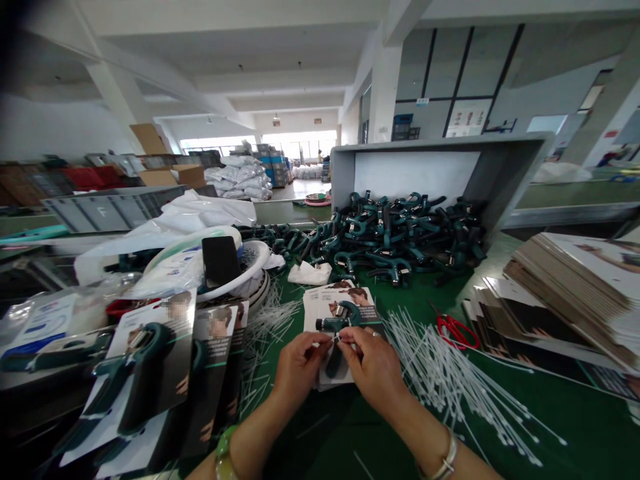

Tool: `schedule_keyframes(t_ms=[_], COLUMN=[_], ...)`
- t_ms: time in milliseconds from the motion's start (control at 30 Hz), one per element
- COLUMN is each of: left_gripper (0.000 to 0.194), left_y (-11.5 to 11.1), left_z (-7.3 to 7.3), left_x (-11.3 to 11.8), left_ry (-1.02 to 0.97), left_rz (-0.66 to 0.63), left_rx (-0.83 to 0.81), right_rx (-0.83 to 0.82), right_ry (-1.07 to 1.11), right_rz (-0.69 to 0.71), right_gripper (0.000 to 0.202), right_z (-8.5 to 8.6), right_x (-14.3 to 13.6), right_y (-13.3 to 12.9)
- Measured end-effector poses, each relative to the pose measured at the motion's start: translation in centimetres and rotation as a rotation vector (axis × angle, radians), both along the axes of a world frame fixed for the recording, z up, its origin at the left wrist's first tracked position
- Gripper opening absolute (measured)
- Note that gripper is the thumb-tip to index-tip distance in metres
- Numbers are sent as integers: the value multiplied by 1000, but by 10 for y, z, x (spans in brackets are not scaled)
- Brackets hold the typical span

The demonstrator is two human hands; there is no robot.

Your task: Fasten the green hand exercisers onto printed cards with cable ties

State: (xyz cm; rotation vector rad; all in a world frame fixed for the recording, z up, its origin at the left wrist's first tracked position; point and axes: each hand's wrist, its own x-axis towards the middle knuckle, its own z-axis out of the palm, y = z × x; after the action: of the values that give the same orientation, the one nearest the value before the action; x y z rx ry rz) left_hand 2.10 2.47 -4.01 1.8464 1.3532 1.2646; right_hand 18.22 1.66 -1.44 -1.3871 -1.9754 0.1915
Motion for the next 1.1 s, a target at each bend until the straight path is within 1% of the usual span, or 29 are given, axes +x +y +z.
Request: schedule_keyframes(t_ms=[167,300,433,567,800,1100], left_gripper=[16,15,15,15,13,14], left_y=[-1,-1,-1,-1,-1,-2], left_z=[-2,-6,-6,-5,-7,-3], left_x=[0,0,0,0,1,2], left_ry=[-4,-27,-28,-25,-53,-17], left_rz=[-9,8,12,22,32,14], left_rx=[0,-15,-14,-25,-26,11], right_rx=[43,4,-13,-17,-63,-93], right_ry=[-94,-145,-178,-169,-137,-142], right_rz=[16,56,84,87,99,118], right_gripper=[20,21,23,24,23,24], right_z=[2,5,6,5,7,8], right_x=[1,1,3,4,4,5], right_y=[-1,1,2,2,4,4])
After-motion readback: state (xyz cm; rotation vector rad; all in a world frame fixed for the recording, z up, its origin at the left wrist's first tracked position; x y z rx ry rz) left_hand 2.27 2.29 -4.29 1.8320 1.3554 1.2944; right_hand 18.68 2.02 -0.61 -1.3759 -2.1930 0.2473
